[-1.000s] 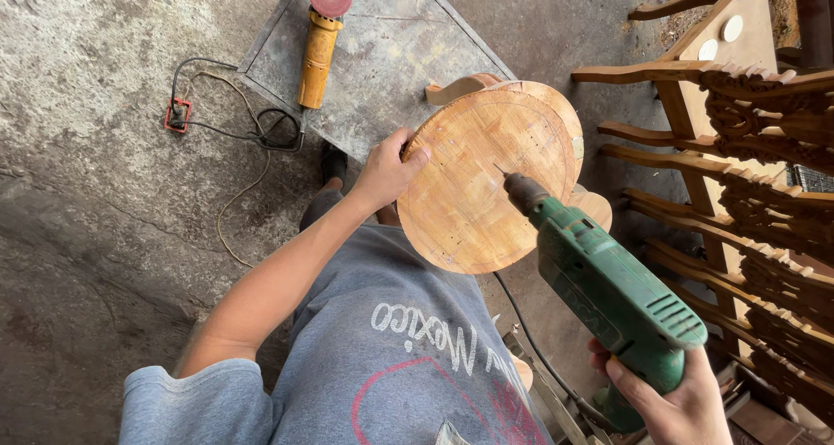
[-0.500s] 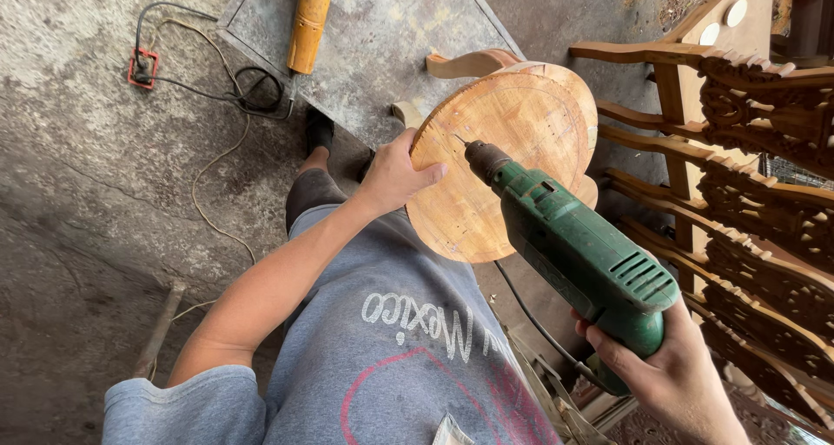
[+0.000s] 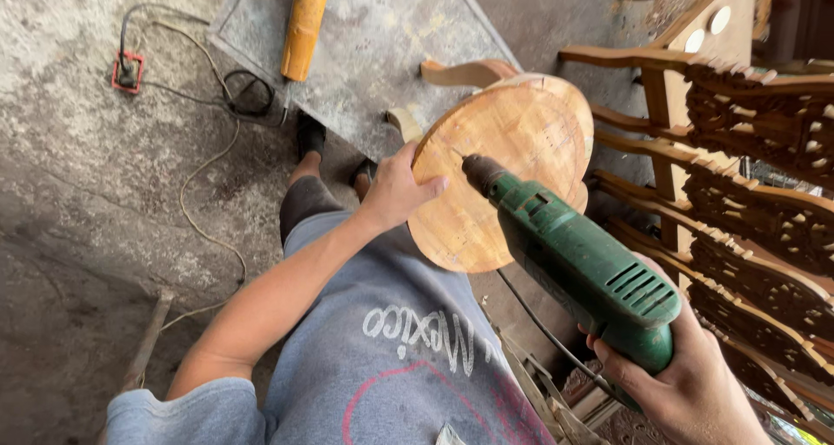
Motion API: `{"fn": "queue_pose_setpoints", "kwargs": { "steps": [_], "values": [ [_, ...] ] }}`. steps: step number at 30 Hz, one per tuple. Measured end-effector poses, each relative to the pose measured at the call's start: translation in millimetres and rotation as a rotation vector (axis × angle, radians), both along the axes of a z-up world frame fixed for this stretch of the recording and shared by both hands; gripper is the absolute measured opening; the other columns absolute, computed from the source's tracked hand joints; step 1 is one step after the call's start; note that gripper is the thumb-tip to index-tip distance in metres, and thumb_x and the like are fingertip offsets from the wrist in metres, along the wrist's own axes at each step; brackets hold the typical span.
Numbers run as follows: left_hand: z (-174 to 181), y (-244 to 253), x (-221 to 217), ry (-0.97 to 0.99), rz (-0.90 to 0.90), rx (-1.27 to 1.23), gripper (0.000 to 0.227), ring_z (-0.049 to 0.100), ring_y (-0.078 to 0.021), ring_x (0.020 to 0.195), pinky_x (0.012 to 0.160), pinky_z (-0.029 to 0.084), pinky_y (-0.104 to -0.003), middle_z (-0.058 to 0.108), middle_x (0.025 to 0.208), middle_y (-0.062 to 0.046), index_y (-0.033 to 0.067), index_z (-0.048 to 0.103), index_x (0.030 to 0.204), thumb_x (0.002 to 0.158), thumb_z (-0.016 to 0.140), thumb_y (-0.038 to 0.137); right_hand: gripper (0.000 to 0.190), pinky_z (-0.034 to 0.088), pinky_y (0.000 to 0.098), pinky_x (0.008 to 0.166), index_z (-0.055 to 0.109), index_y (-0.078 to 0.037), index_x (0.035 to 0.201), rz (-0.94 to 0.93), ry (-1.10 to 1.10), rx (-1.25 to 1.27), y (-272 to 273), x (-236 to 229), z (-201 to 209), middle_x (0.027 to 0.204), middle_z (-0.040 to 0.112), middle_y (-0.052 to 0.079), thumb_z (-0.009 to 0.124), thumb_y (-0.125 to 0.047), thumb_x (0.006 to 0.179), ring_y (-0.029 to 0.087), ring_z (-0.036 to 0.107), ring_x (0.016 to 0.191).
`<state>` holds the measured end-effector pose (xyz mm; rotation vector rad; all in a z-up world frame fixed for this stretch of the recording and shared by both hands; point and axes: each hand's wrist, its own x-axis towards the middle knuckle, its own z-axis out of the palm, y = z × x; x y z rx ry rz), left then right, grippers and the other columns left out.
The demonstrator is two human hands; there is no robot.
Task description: The person drills holes into a wooden stool seat using an electric drill, wraps the power cord around the drill, and places the drill inside a cabinet.
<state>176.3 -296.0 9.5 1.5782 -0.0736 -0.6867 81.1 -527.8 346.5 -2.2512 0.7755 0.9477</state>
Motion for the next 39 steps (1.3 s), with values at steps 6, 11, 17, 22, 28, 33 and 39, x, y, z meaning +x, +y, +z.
{"fn": "queue_pose_setpoints", "kwargs": {
  "steps": [6,11,17,22,28,33,39],
  "values": [
    [-1.8,1.0,-7.2,0.041,0.068,-0.139,0.051,0.077,-0.027,0.094,0.084,0.06,-0.039,0.076,0.103,-0.018,-0.0016,0.061,0.122,0.088,0.08,0.031,0.099,0.047,0.0372,0.104,0.035,-0.003,0.161,0.109,-0.026,0.012,6.4,15.6,1.2,0.133,0.07,0.012,0.083,-0.012,0.075,0.021,0.066,0.125],
    [-1.7,0.2,-11.6,0.087,0.062,-0.13,0.055,0.077,-0.0257,0.098,0.087,0.059,-0.038,0.076,0.105,-0.017,-0.0003,0.058,0.127,0.089,0.078,0.033,0.1,0.048,0.0371,0.106,0.034,-0.004,0.164,0.071,-0.032,0.03,8.5,17.7,2.3,0.131,0.065,0.013,0.083,-0.014,0.078,0.022,0.065,0.124],
    [12.2,-2.1,-3.0,0.176,-0.037,0.06,0.075,0.073,-0.0312,0.104,0.093,0.056,-0.042,0.074,0.108,-0.018,-0.0008,0.054,0.123,0.069,0.094,0.032,0.101,0.048,0.0395,0.105,0.034,-0.006,0.161,0.073,0.059,-0.059,15.4,27.8,5.8,0.133,0.066,0.014,0.084,-0.015,0.074,0.022,0.065,0.126],
    [15.5,-5.1,-6.7,0.1,0.032,0.037,0.07,0.074,-0.0338,0.104,0.093,0.056,-0.042,0.075,0.109,-0.019,-0.001,0.055,0.125,0.073,0.091,0.026,0.1,0.05,0.0399,0.106,0.037,-0.009,0.16,0.155,0.11,-0.146,13.3,32.8,8.4,0.129,0.073,0.014,0.085,-0.019,0.073,0.022,0.07,0.125],
    [10.7,-8.7,-9.6,0.096,0.042,0.043,0.061,0.075,-0.0352,0.099,0.087,0.058,-0.043,0.075,0.103,-0.02,-0.0012,0.057,0.116,0.074,0.091,0.026,0.101,0.053,0.0384,0.103,0.038,-0.008,0.161,0.179,0.101,-0.154,15.7,33.4,9.8,0.13,0.073,0.015,0.085,-0.023,0.074,0.023,0.072,0.122],
    [12.2,-9.7,-9.5,0.09,0.044,0.038,0.06,0.074,-0.036,0.099,0.087,0.058,-0.043,0.074,0.103,-0.021,-0.0019,0.056,0.115,0.075,0.091,0.026,0.101,0.054,0.0386,0.102,0.04,-0.01,0.162,0.085,0.177,-0.255,21.2,38.2,11.2,0.128,0.069,0.014,0.087,-0.021,0.073,0.024,0.073,0.121],
    [13.5,-9.9,-8.1,0.099,0.058,0.006,0.058,0.075,-0.0343,0.101,0.089,0.058,-0.042,0.074,0.104,-0.021,-0.0016,0.056,0.115,0.075,0.09,0.023,0.097,0.052,0.0376,0.102,0.04,-0.008,0.159,0.223,0.029,-0.167,23.9,40.2,9.6,0.127,0.073,0.015,0.084,-0.019,0.073,0.022,0.071,0.121]
  ]
}}
